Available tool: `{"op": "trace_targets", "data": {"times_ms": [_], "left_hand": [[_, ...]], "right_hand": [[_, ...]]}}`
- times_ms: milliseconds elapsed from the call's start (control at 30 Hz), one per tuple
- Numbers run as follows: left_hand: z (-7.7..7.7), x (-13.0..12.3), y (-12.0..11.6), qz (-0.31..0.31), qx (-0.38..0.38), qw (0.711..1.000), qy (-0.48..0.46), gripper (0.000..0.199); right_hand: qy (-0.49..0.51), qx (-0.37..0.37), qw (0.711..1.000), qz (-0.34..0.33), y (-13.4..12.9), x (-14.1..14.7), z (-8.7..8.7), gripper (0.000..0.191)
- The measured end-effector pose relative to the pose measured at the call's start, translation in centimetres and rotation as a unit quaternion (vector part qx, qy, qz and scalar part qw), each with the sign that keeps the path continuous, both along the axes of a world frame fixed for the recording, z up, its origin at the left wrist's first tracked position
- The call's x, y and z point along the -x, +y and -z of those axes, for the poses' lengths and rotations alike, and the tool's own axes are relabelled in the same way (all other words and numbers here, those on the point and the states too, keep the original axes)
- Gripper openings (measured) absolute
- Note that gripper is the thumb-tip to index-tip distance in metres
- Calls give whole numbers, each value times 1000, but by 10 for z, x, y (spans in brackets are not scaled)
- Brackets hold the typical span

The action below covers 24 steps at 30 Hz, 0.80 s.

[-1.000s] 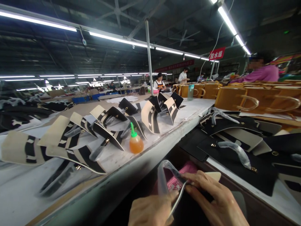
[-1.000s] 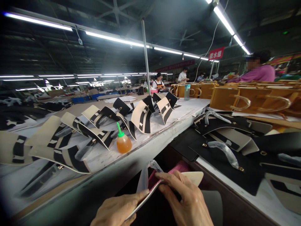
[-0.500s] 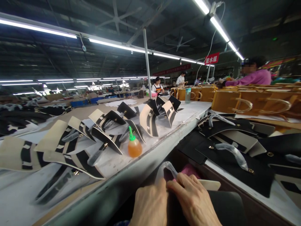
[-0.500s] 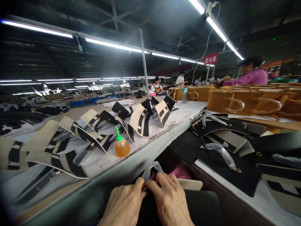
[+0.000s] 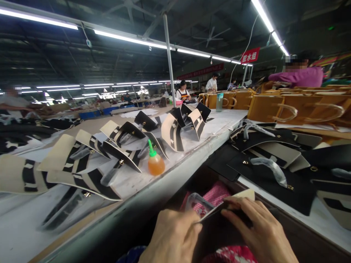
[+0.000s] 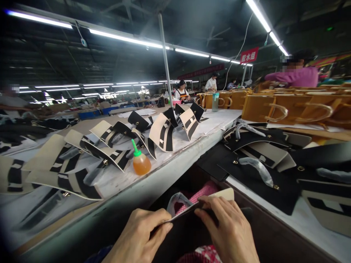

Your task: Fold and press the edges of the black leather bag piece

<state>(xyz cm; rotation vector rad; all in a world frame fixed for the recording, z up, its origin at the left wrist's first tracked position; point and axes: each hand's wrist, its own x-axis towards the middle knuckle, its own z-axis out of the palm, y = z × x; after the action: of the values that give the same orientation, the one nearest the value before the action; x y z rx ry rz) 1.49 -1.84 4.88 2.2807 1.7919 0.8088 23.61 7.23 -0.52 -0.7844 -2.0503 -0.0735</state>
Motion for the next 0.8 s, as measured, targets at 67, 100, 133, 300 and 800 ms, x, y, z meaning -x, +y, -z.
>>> {"op": "trace_targets", "data": {"times_ms": [67, 100, 133, 300, 800], "left_hand": [[0, 0, -1, 15, -25, 999, 17, 23], [0, 0, -2, 17, -34, 999, 22, 23], [1, 0, -3, 17, -41, 999, 26, 23], [2, 2, -3, 42, -68, 997, 20, 21], [1, -22, 18, -75, 128, 977, 153, 34]], "right_hand": [[-2, 6, 1000, -12, -1, 3, -6, 12], [-7, 7, 1000, -17, -1, 4, -9, 10], [-10, 6, 1000, -20, -1, 5, -11, 10], [-68, 24, 997, -38, 0, 7, -19, 13], [-82, -58, 995, -28, -6, 34, -27, 31]]}}
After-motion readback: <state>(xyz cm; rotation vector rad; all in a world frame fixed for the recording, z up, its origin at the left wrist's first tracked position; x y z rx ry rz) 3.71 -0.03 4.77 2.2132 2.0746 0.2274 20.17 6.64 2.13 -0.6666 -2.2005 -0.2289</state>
